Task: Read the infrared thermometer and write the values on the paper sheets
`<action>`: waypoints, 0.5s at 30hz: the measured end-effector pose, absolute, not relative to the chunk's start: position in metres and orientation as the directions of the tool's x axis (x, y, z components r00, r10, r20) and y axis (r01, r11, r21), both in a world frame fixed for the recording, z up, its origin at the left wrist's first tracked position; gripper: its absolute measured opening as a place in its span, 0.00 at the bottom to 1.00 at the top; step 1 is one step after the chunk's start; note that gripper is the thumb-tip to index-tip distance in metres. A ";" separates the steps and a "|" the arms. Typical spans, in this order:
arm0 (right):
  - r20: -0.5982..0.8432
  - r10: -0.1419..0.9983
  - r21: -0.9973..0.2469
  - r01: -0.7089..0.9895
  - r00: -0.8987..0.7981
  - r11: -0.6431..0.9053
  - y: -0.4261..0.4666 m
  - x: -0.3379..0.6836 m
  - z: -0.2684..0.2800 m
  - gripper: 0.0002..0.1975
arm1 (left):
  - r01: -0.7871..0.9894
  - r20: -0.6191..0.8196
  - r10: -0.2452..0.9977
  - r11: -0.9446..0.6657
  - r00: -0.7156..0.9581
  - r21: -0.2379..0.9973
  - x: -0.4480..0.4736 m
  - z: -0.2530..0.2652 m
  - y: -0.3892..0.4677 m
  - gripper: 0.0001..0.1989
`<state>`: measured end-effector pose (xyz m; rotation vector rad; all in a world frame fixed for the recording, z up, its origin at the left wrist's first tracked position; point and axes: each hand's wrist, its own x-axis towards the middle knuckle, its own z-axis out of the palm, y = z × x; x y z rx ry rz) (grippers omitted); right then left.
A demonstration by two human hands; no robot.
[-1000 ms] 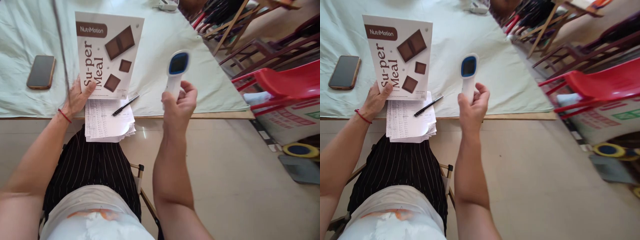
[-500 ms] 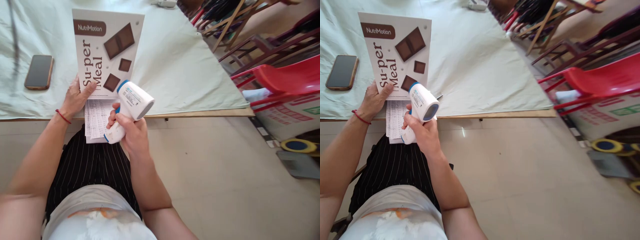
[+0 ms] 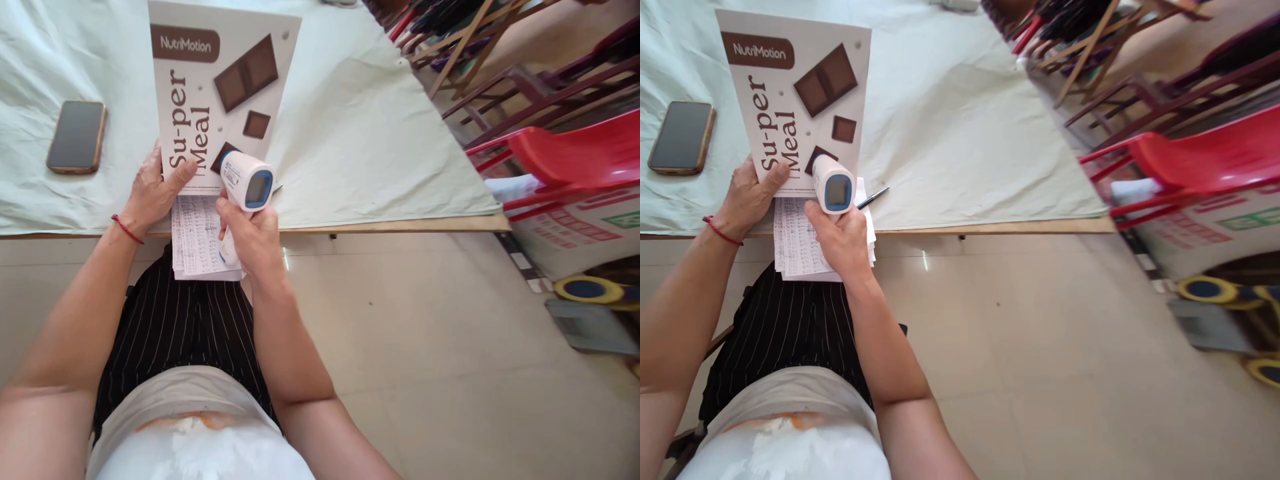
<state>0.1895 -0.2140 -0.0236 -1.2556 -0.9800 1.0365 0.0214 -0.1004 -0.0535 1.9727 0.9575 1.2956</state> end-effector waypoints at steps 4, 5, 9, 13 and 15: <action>-0.016 0.977 -0.998 -0.065 0.211 -0.002 -0.212 0.192 -0.024 0.10 | 0.230 0.503 0.822 -0.562 0.268 0.795 0.022 -0.056 -0.099 0.33; -0.028 0.979 -0.998 -0.064 0.203 -0.016 -0.212 0.193 -0.024 0.10 | 0.223 0.504 0.821 -0.562 0.267 0.797 0.022 -0.055 -0.098 0.32; -0.039 0.974 -0.999 -0.028 0.223 -0.034 -0.212 0.195 -0.023 0.12 | 0.181 0.509 0.810 -0.569 0.292 0.802 0.023 -0.055 -0.097 0.29; -0.042 0.966 -0.999 0.009 0.253 -0.046 -0.213 0.192 -0.021 0.11 | 0.174 0.508 0.811 -0.567 0.290 0.805 0.023 -0.057 -0.095 0.28; -0.039 0.966 -0.998 0.027 0.255 -0.048 -0.214 0.191 -0.020 0.11 | 0.171 0.515 0.808 -0.572 0.286 0.802 0.023 -0.058 -0.094 0.28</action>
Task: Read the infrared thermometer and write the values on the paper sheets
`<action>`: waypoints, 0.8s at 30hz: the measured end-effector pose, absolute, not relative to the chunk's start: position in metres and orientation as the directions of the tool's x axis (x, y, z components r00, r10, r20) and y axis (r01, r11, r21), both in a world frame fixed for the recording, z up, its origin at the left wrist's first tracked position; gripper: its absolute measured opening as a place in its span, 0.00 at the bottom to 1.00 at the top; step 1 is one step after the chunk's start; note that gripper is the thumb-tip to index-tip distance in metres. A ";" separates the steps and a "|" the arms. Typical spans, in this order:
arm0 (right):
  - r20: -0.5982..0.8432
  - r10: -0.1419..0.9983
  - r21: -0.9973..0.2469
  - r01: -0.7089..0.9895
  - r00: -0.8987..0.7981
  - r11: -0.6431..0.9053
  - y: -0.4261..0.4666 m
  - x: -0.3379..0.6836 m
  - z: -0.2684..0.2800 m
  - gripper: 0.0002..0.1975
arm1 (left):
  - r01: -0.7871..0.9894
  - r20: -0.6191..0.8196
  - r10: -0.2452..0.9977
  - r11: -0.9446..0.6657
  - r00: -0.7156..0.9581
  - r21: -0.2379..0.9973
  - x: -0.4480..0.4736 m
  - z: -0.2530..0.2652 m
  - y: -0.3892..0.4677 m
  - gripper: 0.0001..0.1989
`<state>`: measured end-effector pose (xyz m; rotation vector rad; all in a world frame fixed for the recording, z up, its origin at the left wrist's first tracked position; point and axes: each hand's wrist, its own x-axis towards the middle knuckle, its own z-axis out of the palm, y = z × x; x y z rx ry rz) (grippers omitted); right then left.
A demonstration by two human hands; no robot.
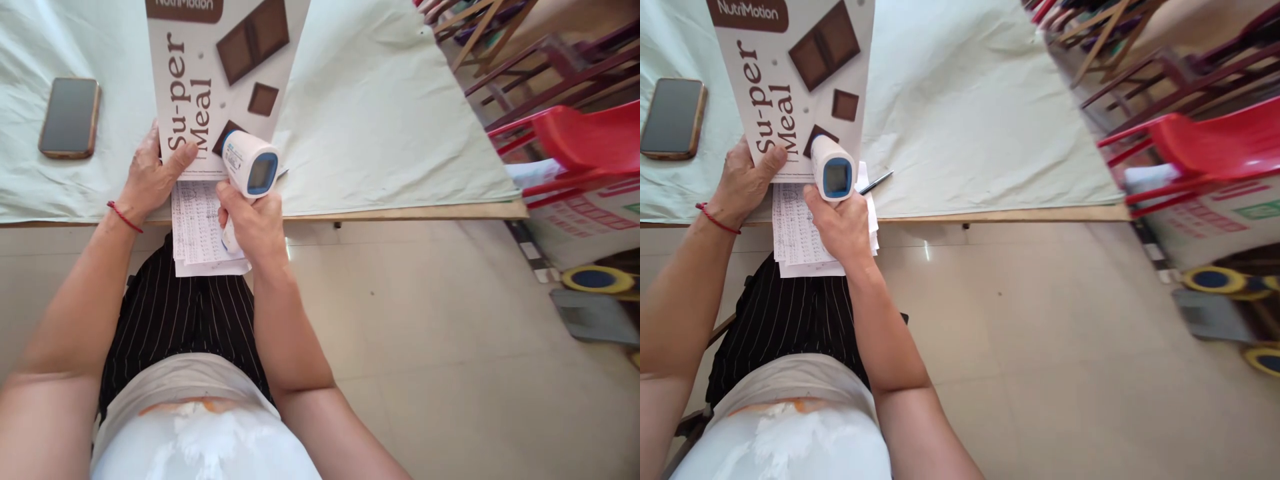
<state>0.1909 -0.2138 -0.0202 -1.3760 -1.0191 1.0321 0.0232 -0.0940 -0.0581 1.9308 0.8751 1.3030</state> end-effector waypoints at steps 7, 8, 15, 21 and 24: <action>-0.016 0.970 -0.999 0.028 0.244 -0.023 -0.213 0.190 -0.024 0.14 | 0.152 0.460 0.810 -0.539 0.365 0.829 0.020 -0.056 -0.092 0.30; -0.021 0.971 -1.000 0.015 0.239 -0.025 -0.212 0.190 -0.025 0.15 | 0.159 0.445 0.814 -0.529 0.374 0.834 0.019 -0.055 -0.093 0.31; -0.052 0.975 -0.998 -0.037 0.216 -0.045 -0.213 0.191 -0.029 0.12 | 0.137 0.430 0.830 -0.501 0.355 0.855 0.021 -0.051 -0.100 0.32; -0.016 0.995 -0.993 -0.118 0.096 -0.005 -0.217 0.193 -0.029 0.14 | 0.140 0.432 0.829 -0.504 0.356 0.852 0.020 -0.051 -0.098 0.33; -0.021 1.000 -0.975 -0.219 0.001 -0.020 -0.217 0.198 -0.026 0.23 | 0.167 0.431 0.826 -0.513 0.364 0.842 0.019 -0.050 -0.097 0.36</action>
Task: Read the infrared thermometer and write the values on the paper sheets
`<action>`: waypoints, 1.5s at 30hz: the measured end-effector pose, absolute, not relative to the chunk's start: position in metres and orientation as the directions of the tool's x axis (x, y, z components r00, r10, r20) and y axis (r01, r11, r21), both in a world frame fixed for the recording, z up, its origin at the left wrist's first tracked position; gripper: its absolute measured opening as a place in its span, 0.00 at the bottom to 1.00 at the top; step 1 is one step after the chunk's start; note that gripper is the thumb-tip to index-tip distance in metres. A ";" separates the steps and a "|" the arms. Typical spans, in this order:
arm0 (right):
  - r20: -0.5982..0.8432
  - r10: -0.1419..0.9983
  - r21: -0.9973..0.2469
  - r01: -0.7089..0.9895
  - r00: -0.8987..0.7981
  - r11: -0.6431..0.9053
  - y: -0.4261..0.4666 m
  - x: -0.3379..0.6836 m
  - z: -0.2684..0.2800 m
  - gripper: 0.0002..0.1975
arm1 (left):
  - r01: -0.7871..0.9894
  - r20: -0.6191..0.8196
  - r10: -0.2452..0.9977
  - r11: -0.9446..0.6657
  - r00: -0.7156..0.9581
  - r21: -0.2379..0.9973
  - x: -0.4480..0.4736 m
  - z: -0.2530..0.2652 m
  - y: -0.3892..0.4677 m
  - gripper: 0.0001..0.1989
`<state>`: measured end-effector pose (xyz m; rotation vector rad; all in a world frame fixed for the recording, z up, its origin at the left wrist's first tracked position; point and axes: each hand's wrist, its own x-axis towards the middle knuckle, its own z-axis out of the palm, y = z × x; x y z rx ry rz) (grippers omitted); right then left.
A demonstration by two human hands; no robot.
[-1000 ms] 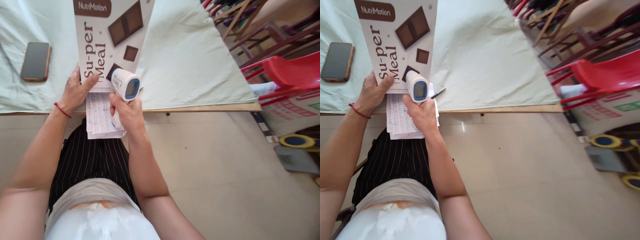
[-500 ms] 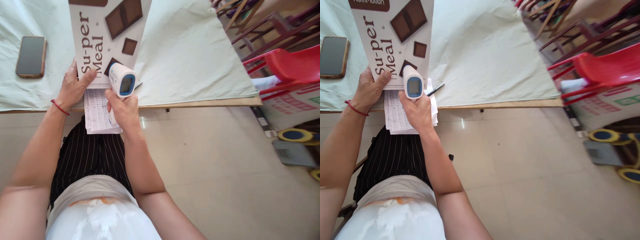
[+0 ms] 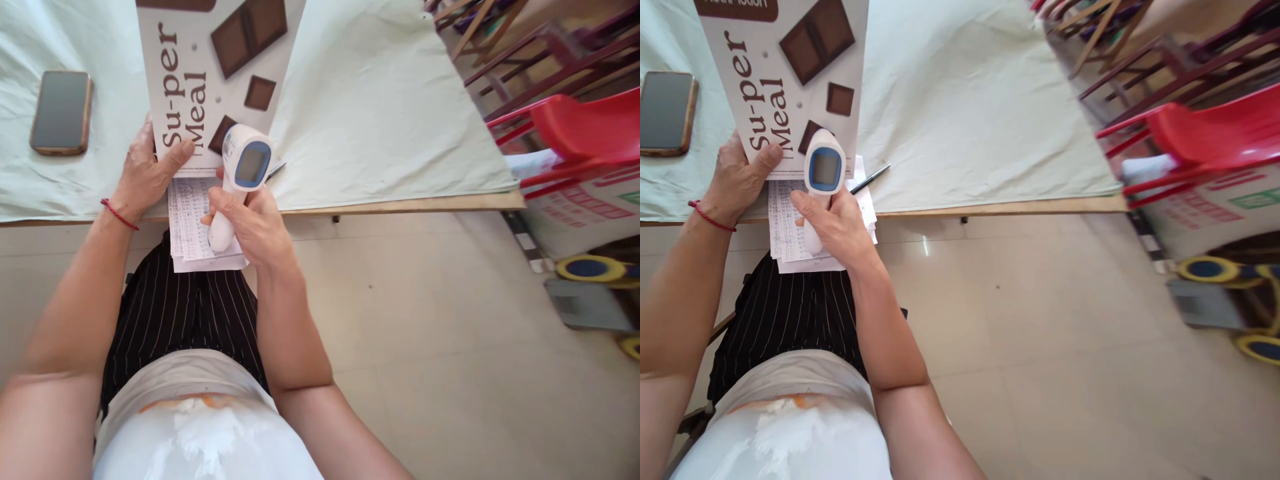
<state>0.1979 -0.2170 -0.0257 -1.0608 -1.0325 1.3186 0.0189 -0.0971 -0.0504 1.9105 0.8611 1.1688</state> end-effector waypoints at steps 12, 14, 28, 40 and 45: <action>-0.042 0.999 -0.972 -0.234 0.022 -0.035 -0.213 0.200 -0.029 0.20 | 0.151 0.405 0.823 -0.494 0.399 0.856 0.018 -0.054 -0.094 0.34; -0.044 0.999 -0.972 -0.233 0.021 -0.038 -0.212 0.199 -0.032 0.19 | 0.146 0.413 0.826 -0.496 0.383 0.856 0.018 -0.055 -0.094 0.34; -0.043 0.998 -0.975 -0.221 0.050 -0.031 -0.212 0.195 -0.032 0.19 | 0.193 0.389 0.844 -0.480 0.370 0.856 0.018 -0.054 -0.094 0.36; -0.038 0.998 -0.968 -0.248 0.056 -0.023 -0.214 0.192 -0.032 0.15 | 0.213 0.405 0.860 -0.478 0.311 0.852 0.020 -0.043 -0.106 0.40; -0.058 0.996 -0.967 -0.253 0.070 -0.039 -0.215 0.191 -0.029 0.15 | 0.194 0.413 0.857 -0.482 0.307 0.855 0.022 -0.041 -0.110 0.37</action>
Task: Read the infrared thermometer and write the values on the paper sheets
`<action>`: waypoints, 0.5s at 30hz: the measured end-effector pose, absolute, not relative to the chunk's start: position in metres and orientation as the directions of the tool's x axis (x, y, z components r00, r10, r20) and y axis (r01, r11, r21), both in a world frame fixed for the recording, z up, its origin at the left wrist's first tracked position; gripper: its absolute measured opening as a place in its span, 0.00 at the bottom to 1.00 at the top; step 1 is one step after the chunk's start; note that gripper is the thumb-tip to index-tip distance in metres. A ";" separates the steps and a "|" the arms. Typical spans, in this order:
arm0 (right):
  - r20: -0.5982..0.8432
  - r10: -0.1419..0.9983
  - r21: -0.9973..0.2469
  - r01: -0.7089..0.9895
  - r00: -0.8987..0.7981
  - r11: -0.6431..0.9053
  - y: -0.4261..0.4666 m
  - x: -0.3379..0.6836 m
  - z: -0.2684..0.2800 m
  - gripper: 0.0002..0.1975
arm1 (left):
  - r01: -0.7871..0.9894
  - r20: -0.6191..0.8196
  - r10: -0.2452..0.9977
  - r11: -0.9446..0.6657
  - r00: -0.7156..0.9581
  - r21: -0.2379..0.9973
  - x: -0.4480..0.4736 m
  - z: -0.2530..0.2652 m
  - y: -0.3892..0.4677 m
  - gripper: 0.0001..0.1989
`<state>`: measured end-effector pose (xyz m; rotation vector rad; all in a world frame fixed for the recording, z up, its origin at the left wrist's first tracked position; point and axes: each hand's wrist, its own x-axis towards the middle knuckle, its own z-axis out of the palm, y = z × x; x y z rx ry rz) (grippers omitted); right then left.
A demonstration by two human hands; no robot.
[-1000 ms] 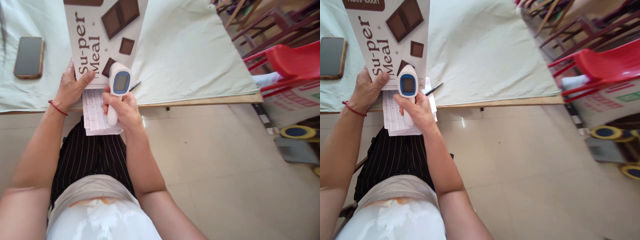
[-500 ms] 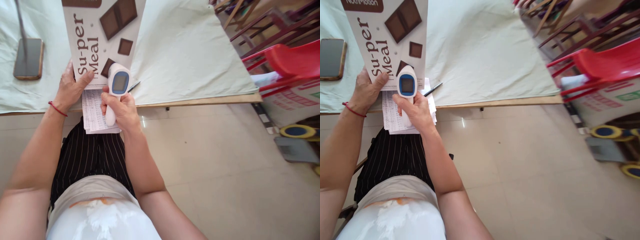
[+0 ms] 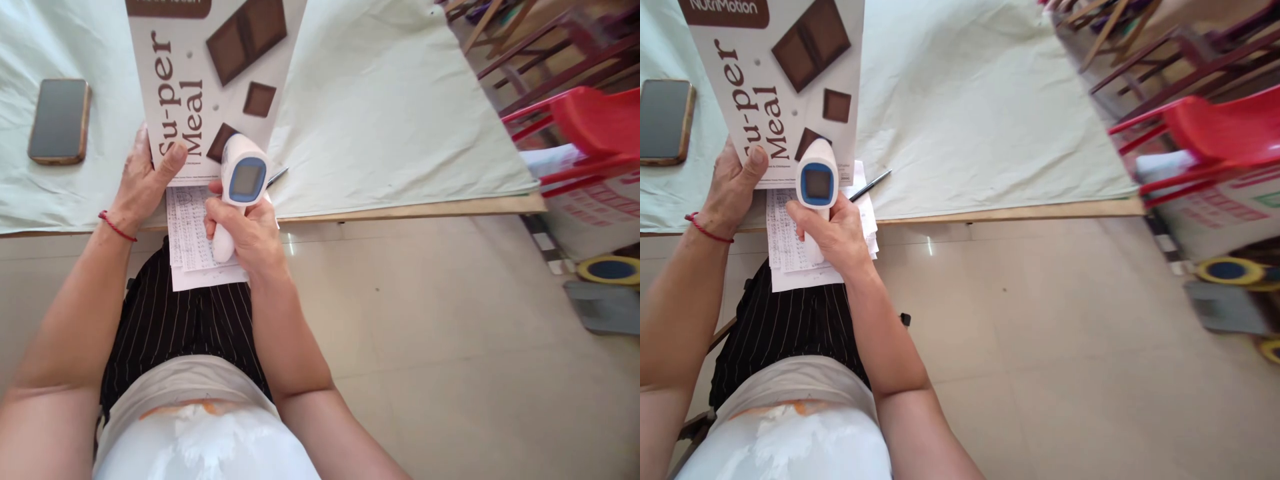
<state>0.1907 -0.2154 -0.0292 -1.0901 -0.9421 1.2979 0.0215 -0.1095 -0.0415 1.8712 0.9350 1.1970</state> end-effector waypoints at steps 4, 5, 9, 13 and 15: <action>-0.083 0.994 -0.964 -0.260 0.069 -0.062 -0.216 0.191 -0.027 0.14 | 0.189 0.447 0.835 -0.520 0.321 0.833 0.020 -0.044 -0.107 0.37; -0.084 0.994 -0.960 -0.271 0.067 -0.063 -0.216 0.191 -0.027 0.14 | 0.191 0.453 0.830 -0.527 0.327 0.828 0.020 -0.045 -0.106 0.36; -0.078 0.996 -0.952 -0.301 0.048 -0.060 -0.216 0.192 -0.026 0.17 | 0.207 0.474 0.820 -0.548 0.320 0.810 0.018 -0.049 -0.101 0.35; -0.053 0.997 -0.945 -0.325 0.050 -0.034 -0.216 0.191 -0.028 0.19 | 0.212 0.465 0.831 -0.535 0.305 0.818 0.017 -0.052 -0.097 0.35; -0.057 0.997 -0.944 -0.329 0.052 -0.036 -0.215 0.190 -0.030 0.19 | 0.203 0.457 0.835 -0.527 0.307 0.825 0.017 -0.053 -0.096 0.36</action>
